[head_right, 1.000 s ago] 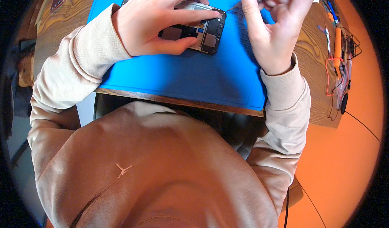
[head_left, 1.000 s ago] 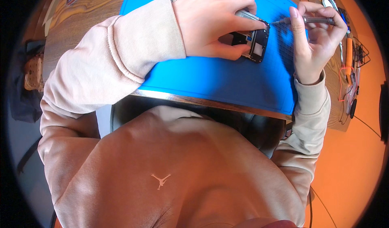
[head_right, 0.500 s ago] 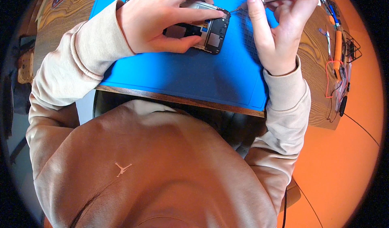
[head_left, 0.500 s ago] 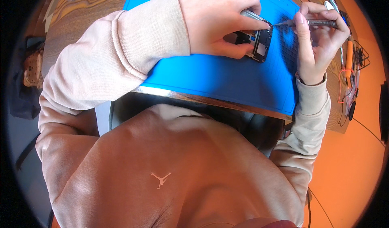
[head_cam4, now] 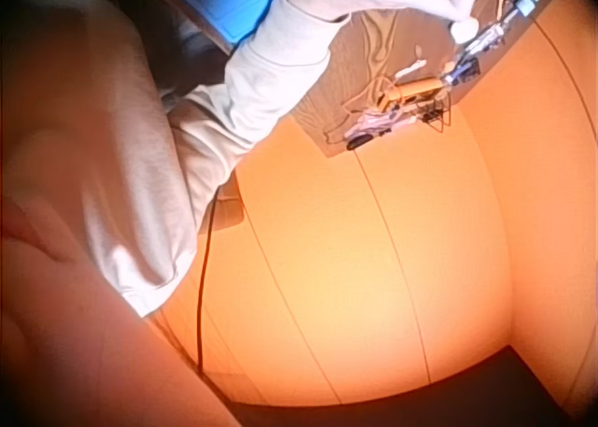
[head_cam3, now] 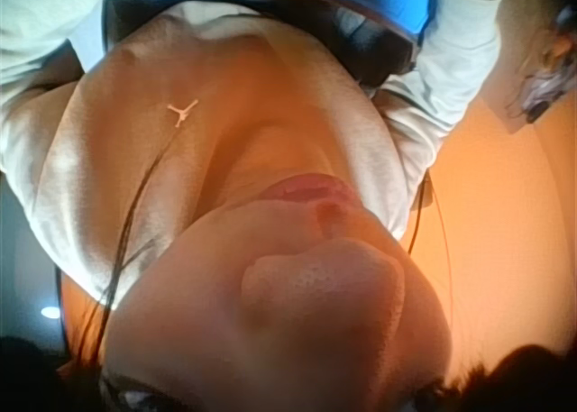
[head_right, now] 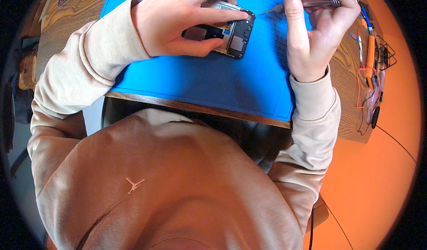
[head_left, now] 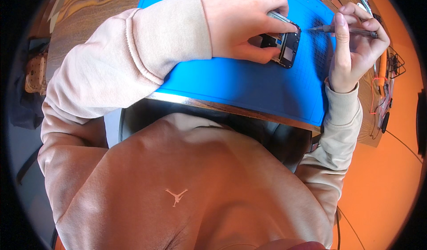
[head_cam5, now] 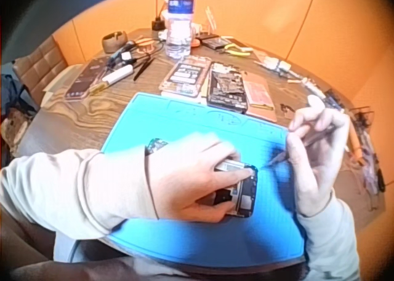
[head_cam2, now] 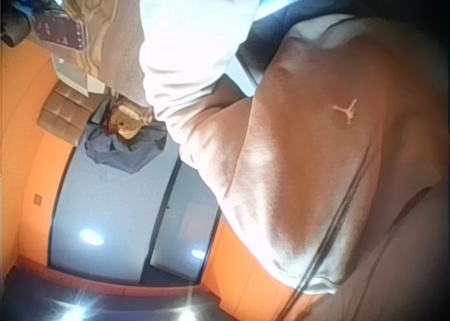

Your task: The person uses a screwdriver to remove screws from a disassembled smartphone placed on a blue mat. They carefully lift and set aside a small metal bracket, then continue unscrewing additional components from the phone's frame.

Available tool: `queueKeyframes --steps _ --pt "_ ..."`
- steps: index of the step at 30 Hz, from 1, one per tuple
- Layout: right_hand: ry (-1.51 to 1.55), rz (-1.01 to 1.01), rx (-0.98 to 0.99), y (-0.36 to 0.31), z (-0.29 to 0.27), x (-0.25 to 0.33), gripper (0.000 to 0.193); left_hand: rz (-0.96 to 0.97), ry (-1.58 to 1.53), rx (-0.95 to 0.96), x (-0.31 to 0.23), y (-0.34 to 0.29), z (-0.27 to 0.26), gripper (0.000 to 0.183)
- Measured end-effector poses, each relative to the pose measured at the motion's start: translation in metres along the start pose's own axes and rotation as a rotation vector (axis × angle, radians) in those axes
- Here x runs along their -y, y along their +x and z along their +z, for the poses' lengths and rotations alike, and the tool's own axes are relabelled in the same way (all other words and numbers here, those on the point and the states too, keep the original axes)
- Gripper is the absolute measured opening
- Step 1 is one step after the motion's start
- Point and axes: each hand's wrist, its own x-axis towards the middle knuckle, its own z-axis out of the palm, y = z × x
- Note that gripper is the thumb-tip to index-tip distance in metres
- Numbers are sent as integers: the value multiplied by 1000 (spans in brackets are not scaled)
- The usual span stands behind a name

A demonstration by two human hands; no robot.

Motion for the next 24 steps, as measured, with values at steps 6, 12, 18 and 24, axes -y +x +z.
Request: queueKeyframes --steps 6,12,18,24 --pt "27 -1 10 0 6 0 39 16 57 -2 -1 -1 0 47" --pt "-34 15 42 0 4 3 40 3 0 -2 -1 0 0 46" --pt "-20 15 35 0 4 2 40 5 -6 -2 0 1 2 46" --pt "-25 17 27 1 4 2 40 12 29 -5 0 1 3 46"
